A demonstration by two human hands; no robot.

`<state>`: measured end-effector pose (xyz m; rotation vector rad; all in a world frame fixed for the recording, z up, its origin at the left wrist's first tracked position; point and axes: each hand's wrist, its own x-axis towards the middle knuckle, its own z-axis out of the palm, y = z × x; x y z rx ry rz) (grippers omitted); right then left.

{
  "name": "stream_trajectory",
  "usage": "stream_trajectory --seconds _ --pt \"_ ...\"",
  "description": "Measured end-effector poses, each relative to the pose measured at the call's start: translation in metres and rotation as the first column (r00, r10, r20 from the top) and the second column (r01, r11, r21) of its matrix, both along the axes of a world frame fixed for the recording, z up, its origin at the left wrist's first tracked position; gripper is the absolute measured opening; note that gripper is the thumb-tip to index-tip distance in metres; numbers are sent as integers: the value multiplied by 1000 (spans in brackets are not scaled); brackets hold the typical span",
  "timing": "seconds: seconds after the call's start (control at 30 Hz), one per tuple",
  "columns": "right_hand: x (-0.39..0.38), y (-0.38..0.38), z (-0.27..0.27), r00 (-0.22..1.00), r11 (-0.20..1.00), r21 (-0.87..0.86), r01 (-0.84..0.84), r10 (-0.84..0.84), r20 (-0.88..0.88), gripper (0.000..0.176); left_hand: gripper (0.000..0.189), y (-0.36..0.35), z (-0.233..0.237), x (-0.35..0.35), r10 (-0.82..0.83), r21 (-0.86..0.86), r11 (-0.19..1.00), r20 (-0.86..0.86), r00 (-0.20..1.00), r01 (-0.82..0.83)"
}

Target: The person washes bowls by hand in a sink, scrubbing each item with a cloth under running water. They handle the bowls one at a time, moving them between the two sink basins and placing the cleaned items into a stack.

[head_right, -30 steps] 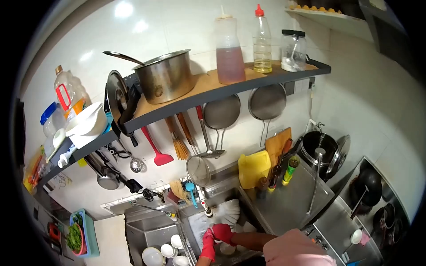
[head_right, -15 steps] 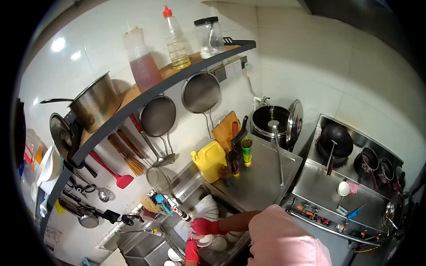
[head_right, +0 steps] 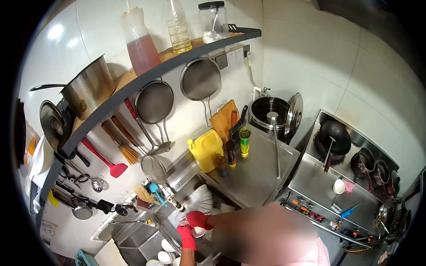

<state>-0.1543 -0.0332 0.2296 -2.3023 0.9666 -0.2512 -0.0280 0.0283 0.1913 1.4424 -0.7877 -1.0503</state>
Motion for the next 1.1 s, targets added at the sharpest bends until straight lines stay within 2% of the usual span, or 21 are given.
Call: stream_trajectory --seconds 0.07,0.1,0.13,0.2,0.27,0.3,0.33,0.43,0.57,0.6,0.67,0.7,0.77,0.8,0.83,0.87,0.93,1.0,1.03,1.1 --pt "-1 -14 -55 1000 992 123 -18 18 1 43 17 6 29 -13 72 1 997 -148 986 -73" --pt "-2 -14 -60 1000 993 119 -17 19 -13 44 25 5 17 -7 95 -31 994 -151 984 -100" --pt "-2 -7 -65 999 998 66 -7 9 -34 45 29 11 5 -4 148 -49 986 -213 966 -162" --pt "7 18 -62 993 990 -104 95 -101 -57 48 39 26 22 -8 231 -82 958 -337 913 -273" --pt "16 38 -67 981 959 -217 180 -192 -37 50 51 37 31 -37 518 82 823 -514 684 -562" --pt "17 39 -68 979 952 -241 190 -202 -30 51 56 32 -56 -5 505 156 857 -444 740 -492" --pt "15 34 -70 982 952 -249 178 -190 -25 53 55 22 -42 -4 448 136 892 -394 803 -431" --pt "-3 6 -53 996 987 -151 47 -57 -68 57 53 5 -2 -12 347 92 938 -302 888 -335" --pt "2 20 -53 979 965 -221 144 -171 -109 62 51 -11 18 -17 289 80 957 -270 919 -277" --pt "1 20 -57 980 967 -219 131 -160 -121 64 50 -12 20 -18 285 76 958 -266 921 -275" --pt "-5 9 -67 988 985 -171 6 -32 -151 67 49 -14 24 -20 279 61 960 -257 925 -273" --pt "-6 3 -80 984 987 -141 -82 58 -170 68 48 -14 24 -20 278 50 960 -259 925 -275" --pt "3 -1 -149 958 951 -200 -234 190 -216 72 47 -13 23 -17 276 30 960 -262 925 -278" --pt "18 -13 -236 920 876 -324 -357 270 -285 73 46 -14 26 -18 281 25 958 -267 922 -285" --pt "3 14 -156 976 958 -249 -144 96 -196 67 46 -13 25 -20 283 24 957 -270 920 -288" --pt "2 28 -122 986 965 -259 42 -81 -143 61 45 -15 25 -19 279 27 959 -270 922 -282" --pt "11 45 -104 955 909 -318 271 -295 -31 49 44 -12 23 -19 279 28 959 -273 921 -282" --pt "17 42 -112 904 834 -348 428 -404 142 44 43 -10 21 -15 235 24 971 -281 930 -238" --pt "14 37 -116 950 901 -306 307 -308 48 48 43 -10 20 -8 167 20 985 -311 936 -169" --pt "2 9 -84 991 982 -181 54 -75 -107 54 42 -17 15 12 -112 35 990 -417 902 139"
